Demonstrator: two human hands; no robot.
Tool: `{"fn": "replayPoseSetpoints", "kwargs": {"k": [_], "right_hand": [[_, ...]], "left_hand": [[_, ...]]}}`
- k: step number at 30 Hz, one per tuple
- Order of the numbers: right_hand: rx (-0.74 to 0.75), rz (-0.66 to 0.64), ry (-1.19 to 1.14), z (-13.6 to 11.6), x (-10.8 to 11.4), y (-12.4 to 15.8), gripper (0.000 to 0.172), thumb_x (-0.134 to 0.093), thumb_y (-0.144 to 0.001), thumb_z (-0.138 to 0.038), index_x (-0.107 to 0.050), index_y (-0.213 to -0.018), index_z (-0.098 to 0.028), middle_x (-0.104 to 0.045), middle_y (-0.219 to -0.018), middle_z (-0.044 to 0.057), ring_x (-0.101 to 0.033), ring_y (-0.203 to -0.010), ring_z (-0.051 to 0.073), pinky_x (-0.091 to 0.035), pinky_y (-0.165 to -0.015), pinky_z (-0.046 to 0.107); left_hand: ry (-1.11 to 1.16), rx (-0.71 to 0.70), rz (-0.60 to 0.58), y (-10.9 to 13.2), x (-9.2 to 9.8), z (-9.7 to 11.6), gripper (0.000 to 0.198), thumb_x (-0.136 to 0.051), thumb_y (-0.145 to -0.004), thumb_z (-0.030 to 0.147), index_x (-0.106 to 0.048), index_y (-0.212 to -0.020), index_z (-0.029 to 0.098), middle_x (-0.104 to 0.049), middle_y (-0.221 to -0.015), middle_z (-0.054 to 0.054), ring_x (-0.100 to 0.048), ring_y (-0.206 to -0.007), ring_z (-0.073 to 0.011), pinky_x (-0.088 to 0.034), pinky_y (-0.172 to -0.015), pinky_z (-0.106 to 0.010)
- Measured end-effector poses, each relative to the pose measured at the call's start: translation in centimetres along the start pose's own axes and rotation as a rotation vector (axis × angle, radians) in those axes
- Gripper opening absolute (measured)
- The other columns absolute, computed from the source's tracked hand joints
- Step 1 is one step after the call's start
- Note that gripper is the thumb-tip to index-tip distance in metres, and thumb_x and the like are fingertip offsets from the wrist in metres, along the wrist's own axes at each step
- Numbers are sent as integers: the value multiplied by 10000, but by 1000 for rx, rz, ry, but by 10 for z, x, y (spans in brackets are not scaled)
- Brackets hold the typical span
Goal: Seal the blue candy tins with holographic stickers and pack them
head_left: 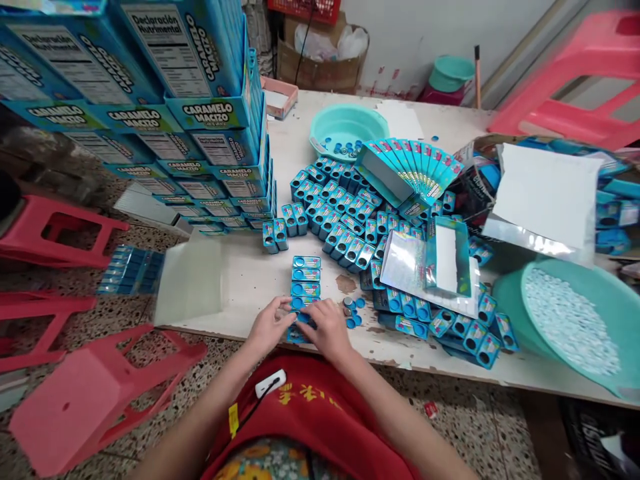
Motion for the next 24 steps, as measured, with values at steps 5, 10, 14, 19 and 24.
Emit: {"fn": "replayPoseSetpoints", "kwargs": {"k": [5,10,14,19,24], "right_hand": [[-66,-15,100,2,-23,1,223,-639,-799,-379,-666,-1010,-310,-597,-995,74,-476,-923,256,-376,-793,387],[-308,231,12,28,2,22,416,-647,-776,-431,-569,-1146,-259,-525,-1123,93,-455,-1039,264,-366,-904,425],[-621,308,-220,61,-11,32,535,-735,-654,-447,-523,-1073,-191,-543,-990,73,-519,-928,233,-440,-816,372],[-653,285,-301,71,-23,25,555,-763,-591,-408,-534,-1045,-186,-560,-992,65,-552,-910,224,-474,-776,338],[-654,231,-187,69,-25,26,569,-715,-645,-358,-495,-1133,-164,-520,-1068,97,-510,-1028,259,-451,-880,398]], "left_hand": [[3,92,78,-5,0,-33,434,-621,-717,380,-567,-1103,190,-604,-1012,-52,-549,-709,-125,-464,-659,-254],[81,160,11,-13,-11,-42,436,-671,-665,372,-577,-1042,174,-619,-940,-49,-583,-702,-141,-475,-641,-260],[134,236,-1,-18,-19,-46,375,-700,-631,318,-576,-956,179,-631,-817,-25,-606,-697,-152,-478,-618,-248],[223,330,-31,-16,-25,-51,434,-688,-650,349,-529,-1015,176,-627,-871,-35,-625,-686,-156,-494,-585,-262],[206,236,-36,-21,-26,-52,453,-658,-686,369,-508,-1065,173,-633,-1006,-69,-643,-810,-188,-520,-692,-303]]}}
Point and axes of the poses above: each hand's wrist, its own y-axis away from the middle knuckle, its own x-axis out of the back of the hand, z = x × y, the point moved 9 cm from there along -y, towards the middle knuckle
